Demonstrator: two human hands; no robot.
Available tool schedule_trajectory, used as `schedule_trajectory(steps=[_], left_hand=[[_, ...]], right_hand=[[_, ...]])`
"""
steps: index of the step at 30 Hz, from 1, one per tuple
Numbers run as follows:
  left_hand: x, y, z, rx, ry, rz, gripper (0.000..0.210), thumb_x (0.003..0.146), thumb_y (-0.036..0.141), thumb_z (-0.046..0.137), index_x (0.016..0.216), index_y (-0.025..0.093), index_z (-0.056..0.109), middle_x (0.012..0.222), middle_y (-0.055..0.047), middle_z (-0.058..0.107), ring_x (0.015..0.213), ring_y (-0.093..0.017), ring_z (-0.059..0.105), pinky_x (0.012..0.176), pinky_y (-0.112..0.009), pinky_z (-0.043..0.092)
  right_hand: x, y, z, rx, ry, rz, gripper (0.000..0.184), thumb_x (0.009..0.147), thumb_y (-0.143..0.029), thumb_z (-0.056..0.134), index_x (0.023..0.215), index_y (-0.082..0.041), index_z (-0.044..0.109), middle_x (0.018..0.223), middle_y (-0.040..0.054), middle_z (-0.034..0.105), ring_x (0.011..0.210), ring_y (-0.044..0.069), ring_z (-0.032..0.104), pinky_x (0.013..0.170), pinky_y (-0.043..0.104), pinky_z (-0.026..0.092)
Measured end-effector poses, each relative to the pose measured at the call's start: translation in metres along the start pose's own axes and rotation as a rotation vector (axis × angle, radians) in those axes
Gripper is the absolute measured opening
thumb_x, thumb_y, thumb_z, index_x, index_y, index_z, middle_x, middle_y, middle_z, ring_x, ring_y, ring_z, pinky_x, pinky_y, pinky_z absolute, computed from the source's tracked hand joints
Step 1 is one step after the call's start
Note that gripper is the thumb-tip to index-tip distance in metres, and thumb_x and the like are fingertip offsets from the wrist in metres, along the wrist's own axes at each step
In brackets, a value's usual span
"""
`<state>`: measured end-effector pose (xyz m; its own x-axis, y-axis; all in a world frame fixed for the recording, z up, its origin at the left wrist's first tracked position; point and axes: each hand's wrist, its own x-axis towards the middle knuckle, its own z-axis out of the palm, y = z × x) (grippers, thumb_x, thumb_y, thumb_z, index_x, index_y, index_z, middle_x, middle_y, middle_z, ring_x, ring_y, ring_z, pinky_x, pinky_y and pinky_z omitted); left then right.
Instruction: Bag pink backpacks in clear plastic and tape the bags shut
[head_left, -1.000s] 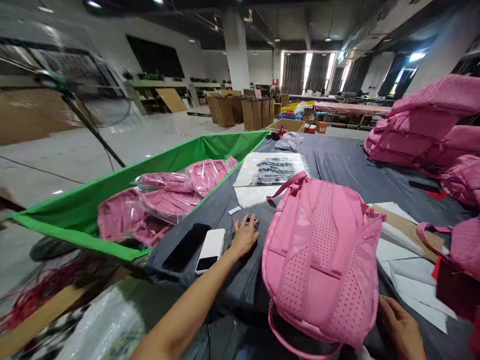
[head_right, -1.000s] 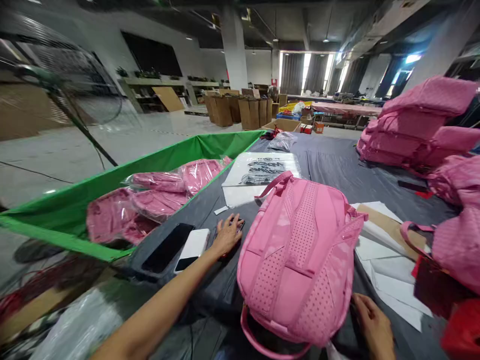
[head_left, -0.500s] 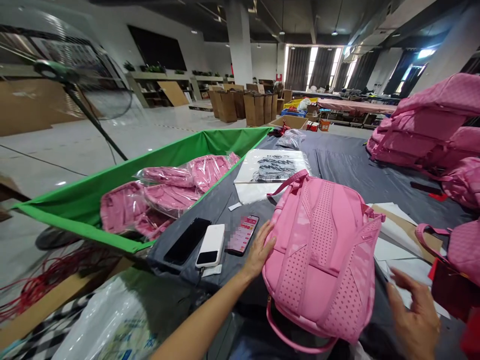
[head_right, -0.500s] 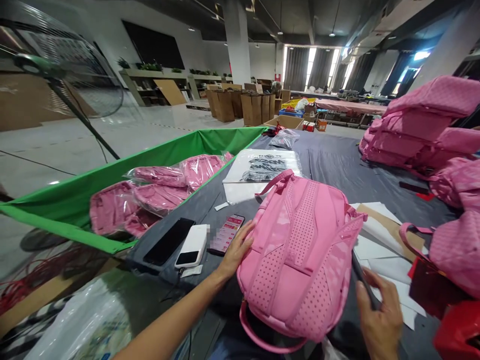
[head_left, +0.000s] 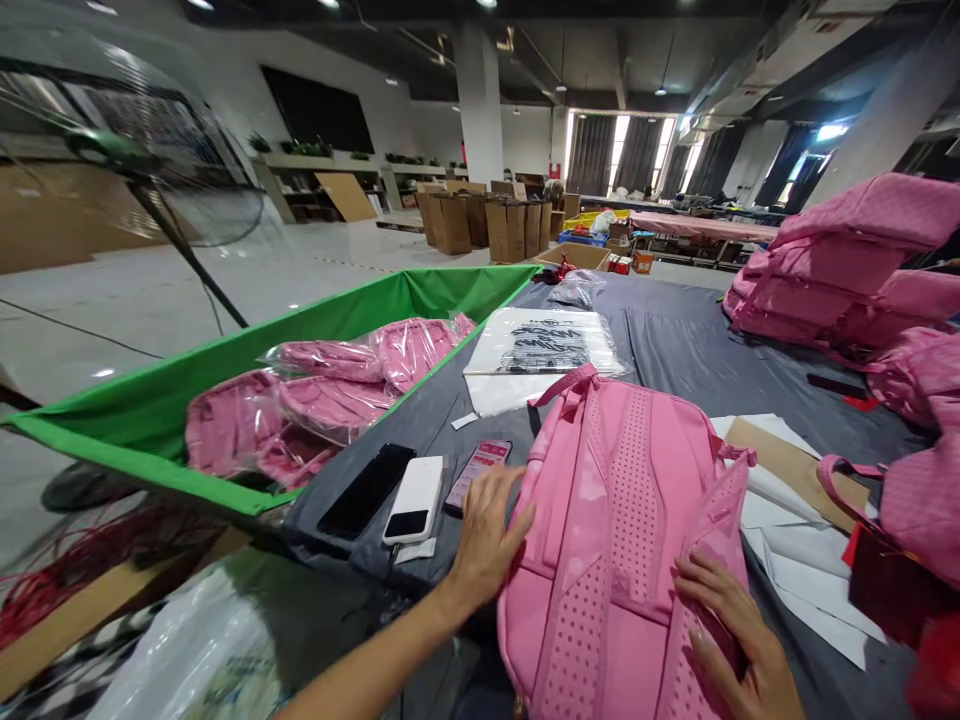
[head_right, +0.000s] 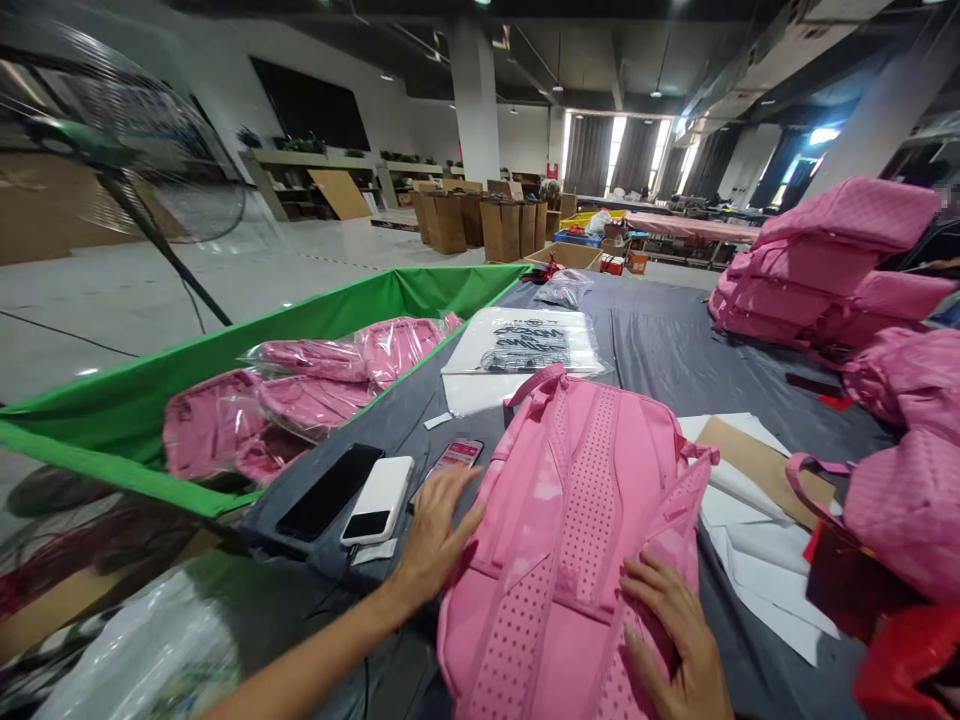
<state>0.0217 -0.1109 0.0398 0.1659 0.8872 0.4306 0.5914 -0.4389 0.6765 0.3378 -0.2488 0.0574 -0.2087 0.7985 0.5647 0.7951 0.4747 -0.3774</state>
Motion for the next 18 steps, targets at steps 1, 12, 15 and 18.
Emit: schedule_trajectory(steps=[1, 12, 15, 18], left_hand=[[0.024, 0.008, 0.003, 0.048, 0.022, 0.074, 0.043, 0.1, 0.047, 0.046, 0.132, 0.021, 0.06, 0.133, -0.009, 0.058, 0.129, -0.028, 0.047, 0.113, -0.049, 0.032], [0.202, 0.071, 0.1, 0.237, -0.176, -0.249, 0.066, 0.09, 0.034, 0.07, 0.141, 0.0, 0.048, 0.146, -0.024, 0.044, 0.138, -0.036, 0.04, 0.117, -0.049, 0.028], [0.2, 0.059, 0.089, 0.174, -0.263, -0.123, 0.076, 0.081, 0.033, 0.079, 0.145, 0.005, 0.048, 0.148, -0.021, 0.046, 0.138, -0.032, 0.043, 0.117, -0.041, 0.032], [0.191, 0.037, 0.047, 0.107, -0.342, 0.004, 0.064, 0.086, 0.034, 0.075, 0.143, 0.016, 0.054, 0.14, -0.011, 0.057, 0.13, -0.022, 0.053, 0.108, -0.031, 0.041]], right_hand=[[0.002, 0.0, 0.001, 0.001, 0.004, 0.014, 0.025, 0.11, -0.04, 0.048, 0.13, -0.029, 0.057, 0.133, 0.0001, 0.061, 0.128, 0.02, 0.054, 0.101, 0.036, 0.048], [0.027, 0.004, -0.015, -0.143, -0.105, -0.147, 0.024, 0.11, -0.042, 0.05, 0.122, -0.025, 0.061, 0.118, 0.0001, 0.067, 0.107, 0.017, 0.065, 0.087, 0.029, 0.053], [0.05, 0.005, -0.017, -0.092, -0.153, -0.138, 0.022, 0.11, -0.039, 0.05, 0.106, -0.025, 0.066, 0.098, -0.0005, 0.069, 0.085, 0.016, 0.068, 0.071, 0.026, 0.055], [0.074, 0.002, -0.013, 0.0, -0.158, -0.111, 0.024, 0.11, -0.033, 0.049, 0.099, -0.023, 0.067, 0.088, 0.0003, 0.067, 0.073, 0.014, 0.067, 0.062, 0.025, 0.054]])
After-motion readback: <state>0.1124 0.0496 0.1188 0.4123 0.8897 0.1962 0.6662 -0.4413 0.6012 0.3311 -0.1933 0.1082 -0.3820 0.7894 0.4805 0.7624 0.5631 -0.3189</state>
